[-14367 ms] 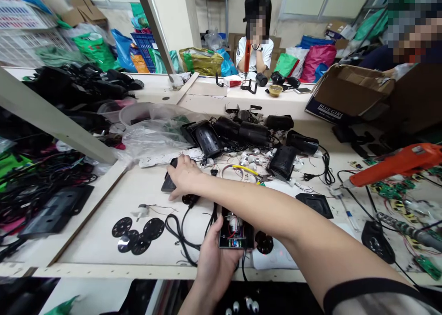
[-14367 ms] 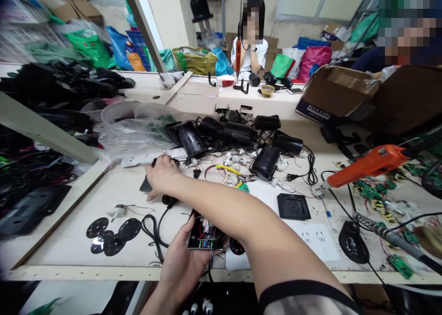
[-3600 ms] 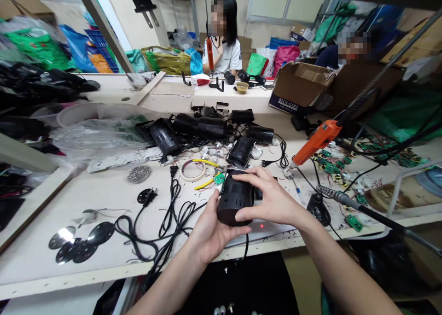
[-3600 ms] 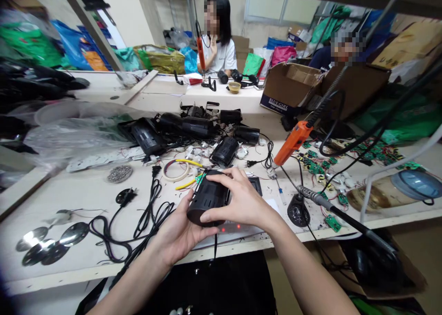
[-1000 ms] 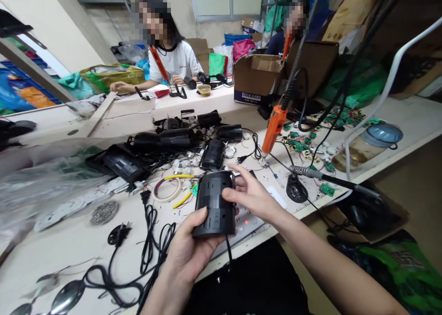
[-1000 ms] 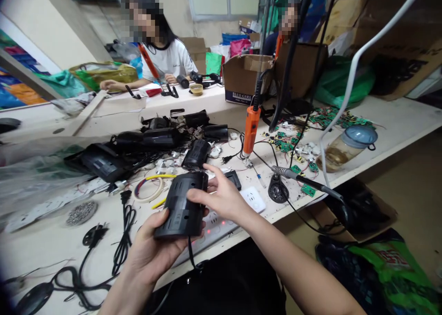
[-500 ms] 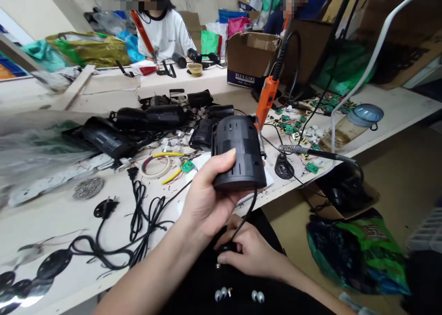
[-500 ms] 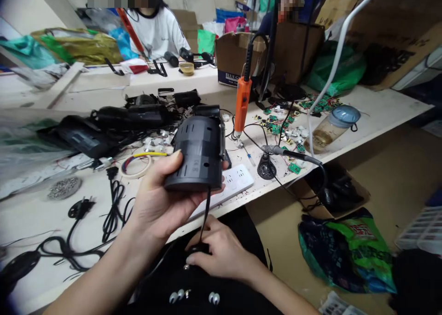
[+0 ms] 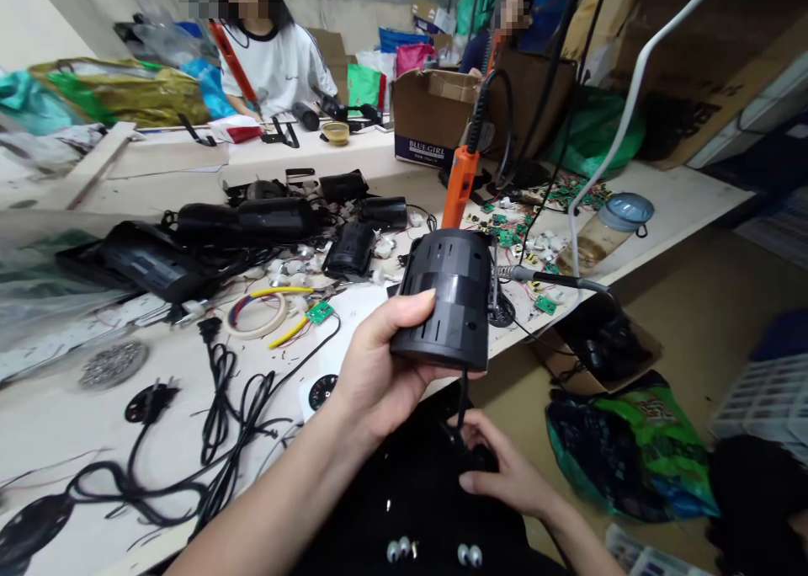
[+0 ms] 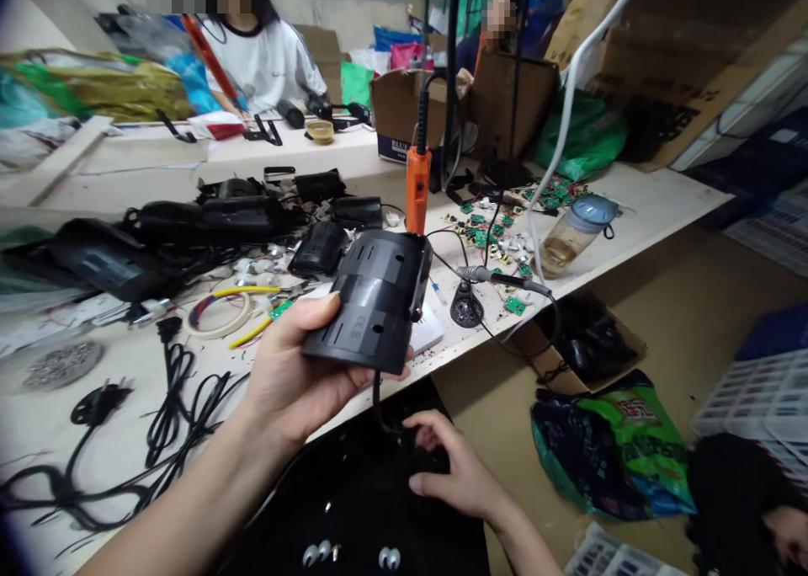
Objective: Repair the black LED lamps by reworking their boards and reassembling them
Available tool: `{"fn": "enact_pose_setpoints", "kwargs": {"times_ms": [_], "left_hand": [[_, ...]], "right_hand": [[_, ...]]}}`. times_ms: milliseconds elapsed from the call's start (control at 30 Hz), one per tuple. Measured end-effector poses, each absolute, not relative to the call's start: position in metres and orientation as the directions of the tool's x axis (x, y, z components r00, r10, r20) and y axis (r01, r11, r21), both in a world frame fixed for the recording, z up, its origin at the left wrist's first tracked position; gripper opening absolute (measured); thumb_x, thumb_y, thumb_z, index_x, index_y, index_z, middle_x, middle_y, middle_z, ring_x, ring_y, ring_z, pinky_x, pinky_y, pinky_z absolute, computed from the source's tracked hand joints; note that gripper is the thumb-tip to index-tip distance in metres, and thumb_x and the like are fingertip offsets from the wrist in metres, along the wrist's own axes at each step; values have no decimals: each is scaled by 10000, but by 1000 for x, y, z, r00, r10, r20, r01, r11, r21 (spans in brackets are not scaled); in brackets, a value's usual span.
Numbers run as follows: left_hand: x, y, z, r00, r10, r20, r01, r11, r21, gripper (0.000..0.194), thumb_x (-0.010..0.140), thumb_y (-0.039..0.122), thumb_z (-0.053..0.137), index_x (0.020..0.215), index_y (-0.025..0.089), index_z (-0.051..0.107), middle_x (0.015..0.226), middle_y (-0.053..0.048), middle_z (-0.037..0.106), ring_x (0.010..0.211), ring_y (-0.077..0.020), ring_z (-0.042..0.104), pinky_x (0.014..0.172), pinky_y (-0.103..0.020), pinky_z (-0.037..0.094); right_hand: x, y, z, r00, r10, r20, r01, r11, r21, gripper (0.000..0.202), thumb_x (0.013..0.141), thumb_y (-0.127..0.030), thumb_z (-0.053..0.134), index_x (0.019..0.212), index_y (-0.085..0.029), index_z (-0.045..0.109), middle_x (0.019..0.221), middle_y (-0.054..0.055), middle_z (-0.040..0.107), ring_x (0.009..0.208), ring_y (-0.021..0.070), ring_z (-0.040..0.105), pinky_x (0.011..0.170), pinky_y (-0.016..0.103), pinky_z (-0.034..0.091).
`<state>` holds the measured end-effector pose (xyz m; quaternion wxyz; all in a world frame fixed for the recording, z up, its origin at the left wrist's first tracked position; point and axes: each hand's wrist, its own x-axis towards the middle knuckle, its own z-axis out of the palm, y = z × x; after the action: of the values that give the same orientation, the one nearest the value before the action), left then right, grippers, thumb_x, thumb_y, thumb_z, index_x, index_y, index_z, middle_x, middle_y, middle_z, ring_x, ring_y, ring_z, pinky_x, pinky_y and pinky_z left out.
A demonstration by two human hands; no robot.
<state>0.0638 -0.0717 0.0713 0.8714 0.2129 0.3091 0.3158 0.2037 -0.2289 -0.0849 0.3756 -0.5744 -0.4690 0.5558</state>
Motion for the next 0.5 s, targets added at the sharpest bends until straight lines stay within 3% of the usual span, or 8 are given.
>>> {"fn": "enact_pose_setpoints", "kwargs": {"times_ms": [67,133,233,300,400,500], "left_hand": [[63,-70,69,604,702,-379,-415,682,602,503,691,203,642,1177,74,620,762,-92,703,635,-262,672,523,-392,598],[58,-69,65,588,734,-340,-415,635,652,638,653,196,682,1276,128,565,826,-76,707,645,-256,670,516,-379,595],[46,-67,58,518,815,-259,-425,509,748,771,640,211,723,1375,238,489,1002,-55,704,747,-241,680,634,-356,601],[38,-68,53,453,865,-217,-414,419,808,813,645,214,734,1402,310,455,1128,-31,674,838,-222,673,728,-319,581],[30,-73,45,395,895,-210,-314,346,884,875,625,237,771,1411,391,418,1198,-1,633,927,-222,651,747,-278,550],[29,-84,35,394,887,-241,-192,336,922,893,588,285,826,1387,394,443,1228,2,609,994,-241,634,795,-274,524]], "right_hand": [[194,-217,-93,-87,980,-181,138,-168,-976,425,617,-322,717,1020,-225,624,1223,65,494,1186,273,460,999,390,336],[189,-206,-100,-144,971,-192,62,-184,-981,358,630,-374,719,929,-211,609,1210,72,540,1188,282,479,997,396,351],[195,-202,-100,-122,950,-289,-84,-300,-950,333,747,-487,633,894,-202,545,804,18,623,787,195,600,751,311,441],[210,-205,-92,-4,945,-328,-81,-327,-942,360,799,-537,571,907,-196,532,624,-35,533,553,131,496,573,247,378],[241,-219,-74,161,932,-323,40,-334,-942,357,816,-520,576,970,-199,546,580,-73,409,497,104,369,489,218,275],[261,-240,-78,218,918,-331,332,-389,-859,390,751,-361,693,1092,-218,569,639,-74,396,566,112,409,544,219,315]]}}
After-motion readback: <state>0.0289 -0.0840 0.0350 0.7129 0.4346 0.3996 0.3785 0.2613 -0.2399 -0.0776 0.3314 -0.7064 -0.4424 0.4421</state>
